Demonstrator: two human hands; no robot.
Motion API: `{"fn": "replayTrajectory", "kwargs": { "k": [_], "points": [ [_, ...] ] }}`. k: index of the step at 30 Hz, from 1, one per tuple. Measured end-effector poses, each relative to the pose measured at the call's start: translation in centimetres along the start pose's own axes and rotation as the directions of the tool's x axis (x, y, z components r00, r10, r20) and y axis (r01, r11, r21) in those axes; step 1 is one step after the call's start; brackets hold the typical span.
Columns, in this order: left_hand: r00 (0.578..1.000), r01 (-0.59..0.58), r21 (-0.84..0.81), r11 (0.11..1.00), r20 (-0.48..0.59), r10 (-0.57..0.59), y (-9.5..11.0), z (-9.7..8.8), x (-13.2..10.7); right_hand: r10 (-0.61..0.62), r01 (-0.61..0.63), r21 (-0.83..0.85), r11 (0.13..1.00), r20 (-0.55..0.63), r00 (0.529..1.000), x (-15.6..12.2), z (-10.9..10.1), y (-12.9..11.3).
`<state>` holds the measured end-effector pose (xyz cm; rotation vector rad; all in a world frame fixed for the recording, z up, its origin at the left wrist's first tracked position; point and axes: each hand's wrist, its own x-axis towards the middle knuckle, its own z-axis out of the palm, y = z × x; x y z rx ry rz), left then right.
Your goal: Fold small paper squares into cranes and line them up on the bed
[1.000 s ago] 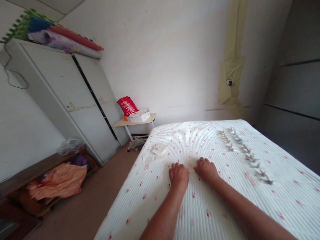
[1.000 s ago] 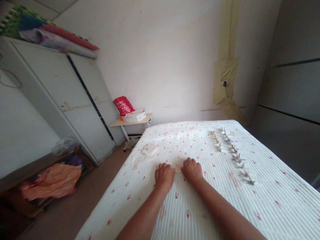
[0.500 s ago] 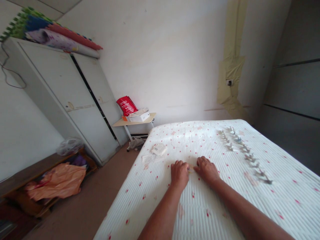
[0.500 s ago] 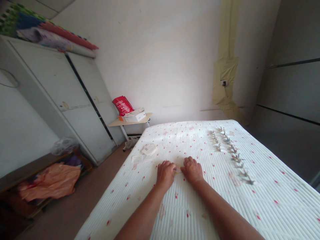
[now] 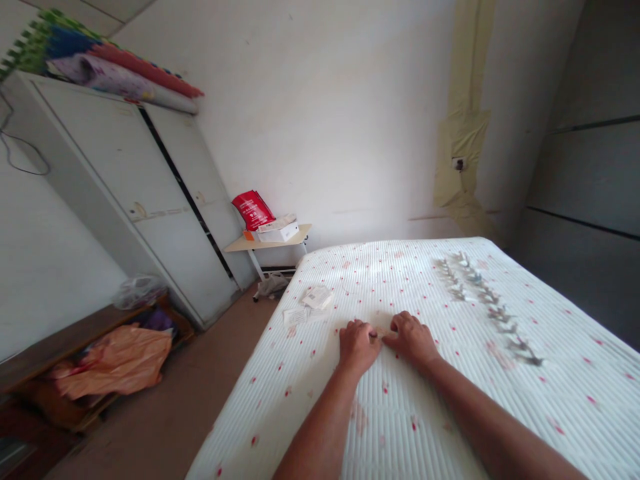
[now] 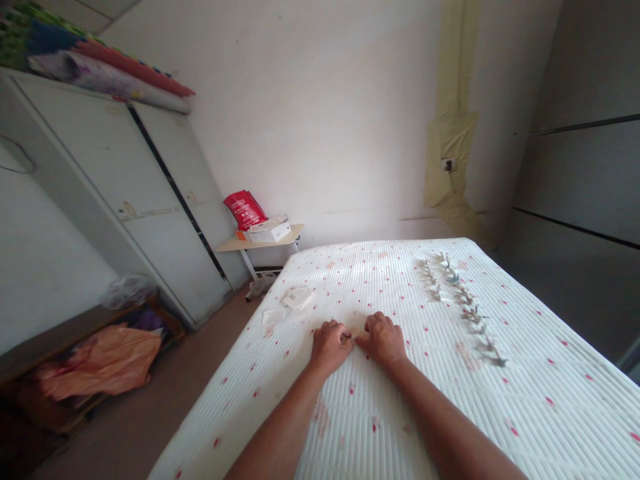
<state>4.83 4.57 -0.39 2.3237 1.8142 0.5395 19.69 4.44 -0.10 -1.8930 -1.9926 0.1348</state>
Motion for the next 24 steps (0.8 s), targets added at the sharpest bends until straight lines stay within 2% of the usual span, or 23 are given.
{"fn": "replayTrajectory", "kwargs": {
  "k": [9,16,24],
  "points": [
    [0.999,0.008,0.004,1.0,-0.034,-0.008,0.1,0.3,0.1,0.032,-0.033,0.02,0.999,0.042,0.999,0.1,-0.4,-0.2],
    [1.0,0.012,-0.011,1.0,-0.023,-0.013,0.1,0.1,0.1,0.028,-0.037,0.117,0.992,0.078,0.997,0.9,0.1,1.1],
    [1.0,0.026,0.023,0.999,-0.004,-0.026,0.3,-0.1,0.1,0.057,-0.071,0.196,0.978,0.077,0.995,1.1,0.0,1.4]
  ]
}}
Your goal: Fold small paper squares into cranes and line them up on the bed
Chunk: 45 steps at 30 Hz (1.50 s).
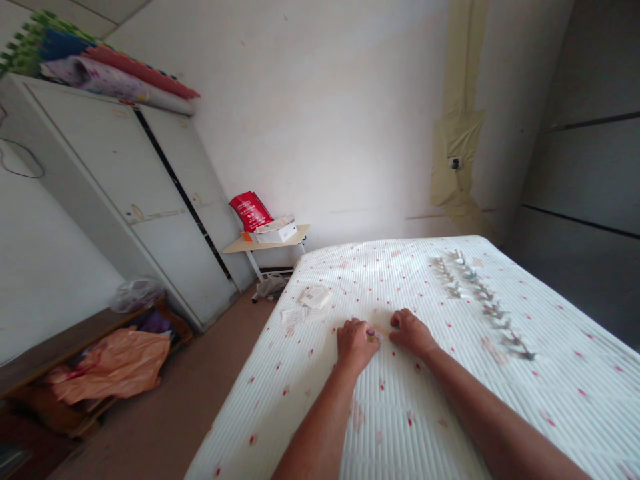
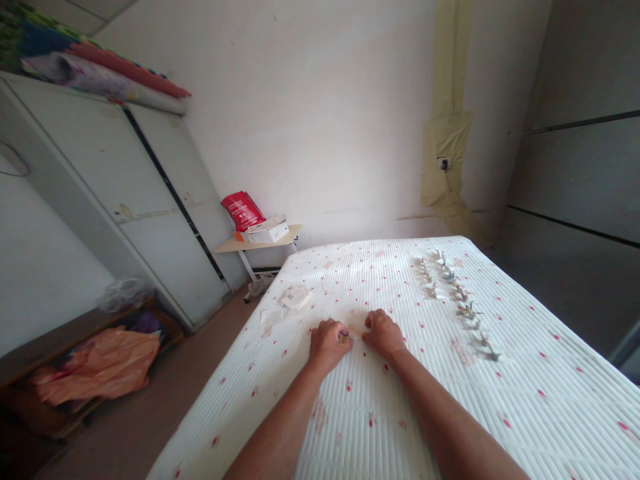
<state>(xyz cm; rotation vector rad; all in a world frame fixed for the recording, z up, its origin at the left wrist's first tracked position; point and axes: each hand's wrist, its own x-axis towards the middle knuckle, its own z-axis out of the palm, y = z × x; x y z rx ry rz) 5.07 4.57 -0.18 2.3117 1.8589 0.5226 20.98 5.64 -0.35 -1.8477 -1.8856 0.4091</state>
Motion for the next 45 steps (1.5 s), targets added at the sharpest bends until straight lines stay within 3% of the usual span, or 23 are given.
{"fn": "replayTrajectory", "kwargs": {
  "k": [20,24,27,29,31,35,38,45],
  "points": [
    [1.0,0.022,0.019,1.0,0.015,-0.022,0.4,-0.4,-0.1,0.049,-0.048,0.106,0.993,-0.005,0.999,0.9,-1.8,2.3],
    [0.999,0.041,0.02,0.999,0.032,-0.042,0.6,-0.7,-0.2,0.092,-0.092,0.193,0.977,0.012,0.996,0.8,-2.5,3.1],
    [0.998,0.051,0.021,0.998,0.033,-0.052,0.7,-0.8,-0.2,0.08,-0.062,0.389,0.919,-0.029,0.996,0.5,-2.4,2.4],
    [0.999,0.045,0.019,0.999,0.022,-0.045,0.7,-0.6,-0.2,0.0,0.02,0.565,0.825,-0.036,0.999,0.2,-1.9,1.4],
    [1.0,0.026,0.012,1.0,0.009,-0.026,0.5,-0.4,-0.1,-0.126,0.102,0.61,0.785,-0.005,0.992,0.0,-1.1,0.2],
    [1.0,0.014,-0.004,1.0,-0.012,-0.014,0.2,0.0,0.1,-0.252,0.216,0.439,0.872,0.024,0.968,-0.3,0.2,-1.1],
    [0.999,0.033,-0.001,0.999,0.003,-0.032,0.3,-0.2,0.1,-0.224,0.196,0.315,0.928,0.055,0.973,-0.3,0.4,-1.2],
    [0.999,0.034,-0.022,0.999,0.029,-0.033,0.1,-0.8,0.1,-0.196,0.166,0.276,0.947,0.084,0.977,-0.2,-0.1,-1.3]
  ]
}}
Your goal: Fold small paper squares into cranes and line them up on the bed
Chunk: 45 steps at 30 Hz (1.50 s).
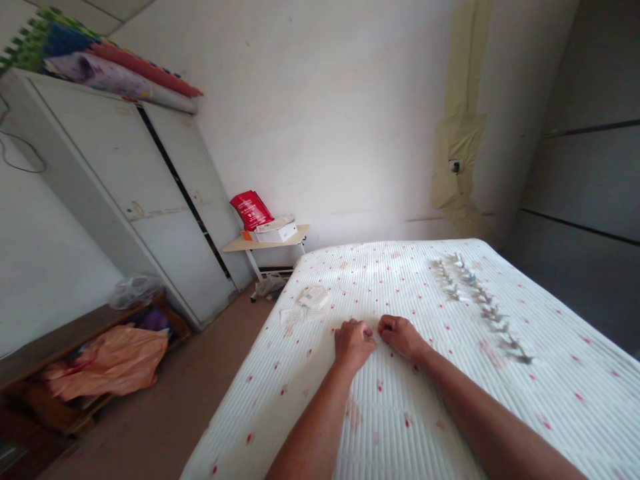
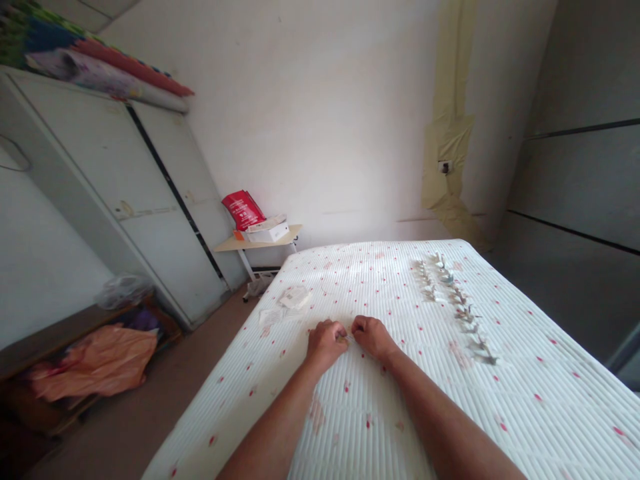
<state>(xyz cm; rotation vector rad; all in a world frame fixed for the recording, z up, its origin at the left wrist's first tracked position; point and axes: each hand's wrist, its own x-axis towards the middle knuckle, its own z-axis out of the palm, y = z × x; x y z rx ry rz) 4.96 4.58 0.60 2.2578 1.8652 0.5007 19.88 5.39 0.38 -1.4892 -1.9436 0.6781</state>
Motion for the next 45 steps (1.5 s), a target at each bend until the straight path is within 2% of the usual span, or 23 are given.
{"fn": "replayTrajectory", "kwargs": {
  "k": [9,21,28,32,37,41,45],
  "points": [
    [0.998,0.017,-0.001,1.0,0.055,-0.017,-1.0,-0.2,-0.2,0.015,-0.014,-0.02,1.0,0.011,1.0,0.0,0.0,0.0],
    [0.999,0.007,-0.037,0.999,0.05,-0.005,-1.1,-0.5,-0.7,0.01,-0.01,-0.038,0.999,0.008,1.0,0.1,0.2,0.1],
    [1.0,0.005,-0.031,0.999,0.031,-0.004,-2.6,-0.2,-0.8,0.003,-0.003,-0.051,0.999,0.008,1.0,0.2,0.3,0.3],
    [1.0,-0.016,-0.083,0.996,0.009,0.016,-3.4,-0.1,-0.9,-0.005,0.005,-0.059,0.998,0.005,1.0,0.3,0.4,0.4],
    [0.999,0.047,-0.143,0.989,0.027,-0.044,-2.7,-0.3,-0.9,-0.007,0.008,-0.075,0.997,0.01,1.0,0.2,0.6,0.4],
    [0.994,0.091,-0.093,0.991,-0.044,-0.096,-1.6,-0.3,-1.1,0.032,-0.031,-0.115,0.993,0.001,1.0,0.1,0.8,0.0],
    [0.989,0.114,-0.059,0.992,-0.085,-0.119,-1.3,0.2,-1.1,0.076,-0.08,-0.158,0.984,-0.03,0.997,0.1,1.1,-0.5]
  ]
}}
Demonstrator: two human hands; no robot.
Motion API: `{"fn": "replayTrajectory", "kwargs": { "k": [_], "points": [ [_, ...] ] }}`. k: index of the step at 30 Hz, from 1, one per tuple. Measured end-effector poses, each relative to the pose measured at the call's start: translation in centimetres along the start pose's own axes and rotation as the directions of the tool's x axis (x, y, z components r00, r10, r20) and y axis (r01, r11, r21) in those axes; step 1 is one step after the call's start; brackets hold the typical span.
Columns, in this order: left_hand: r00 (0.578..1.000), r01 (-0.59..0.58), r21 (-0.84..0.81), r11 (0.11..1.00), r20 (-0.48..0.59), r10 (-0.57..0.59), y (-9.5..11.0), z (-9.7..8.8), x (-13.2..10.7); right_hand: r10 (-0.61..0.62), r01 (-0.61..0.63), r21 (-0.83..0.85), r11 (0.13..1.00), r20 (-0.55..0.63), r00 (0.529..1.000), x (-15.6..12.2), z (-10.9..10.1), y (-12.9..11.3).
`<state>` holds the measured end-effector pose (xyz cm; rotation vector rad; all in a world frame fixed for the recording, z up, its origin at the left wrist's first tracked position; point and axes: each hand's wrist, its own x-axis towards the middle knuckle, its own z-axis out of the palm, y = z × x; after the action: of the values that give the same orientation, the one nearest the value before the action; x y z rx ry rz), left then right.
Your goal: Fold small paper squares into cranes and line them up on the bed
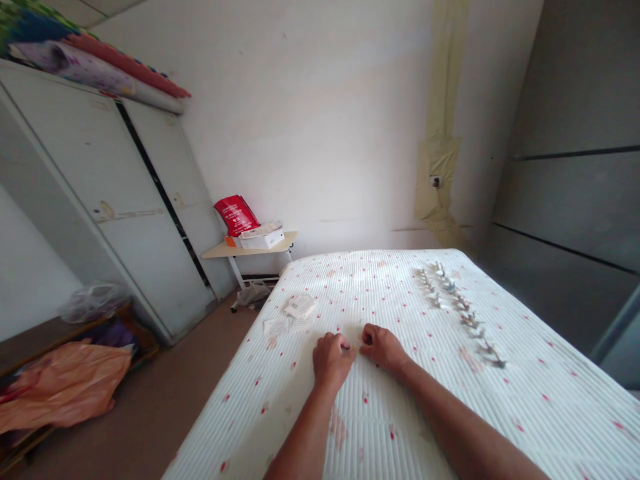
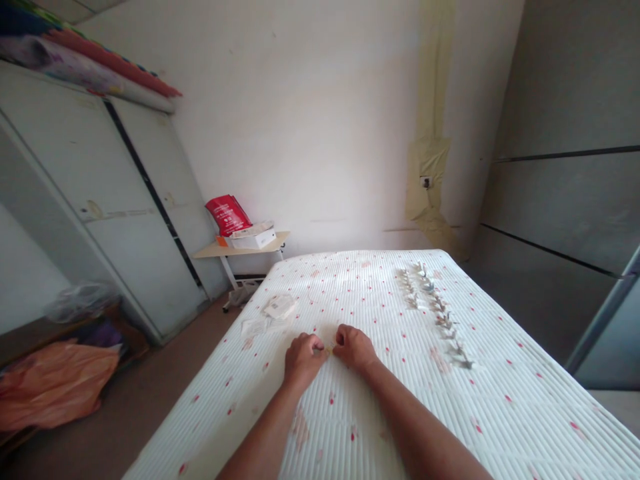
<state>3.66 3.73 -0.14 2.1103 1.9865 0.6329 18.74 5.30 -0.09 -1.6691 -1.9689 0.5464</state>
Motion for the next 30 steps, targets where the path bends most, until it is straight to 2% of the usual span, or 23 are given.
{"fn": "replayTrajectory", "kwargs": {
  "k": [12,30],
  "points": [
    [0.999,0.001,0.023,1.0,0.039,-0.001,-0.33,0.15,0.25,0.041,-0.041,0.002,0.999,-0.015,0.999,0.18,0.19,-0.61],
    [0.997,-0.019,0.015,1.0,0.072,0.018,-0.62,-0.2,0.11,0.012,-0.011,0.032,0.999,-0.023,1.0,0.22,-0.18,-0.22]
  ]
}}
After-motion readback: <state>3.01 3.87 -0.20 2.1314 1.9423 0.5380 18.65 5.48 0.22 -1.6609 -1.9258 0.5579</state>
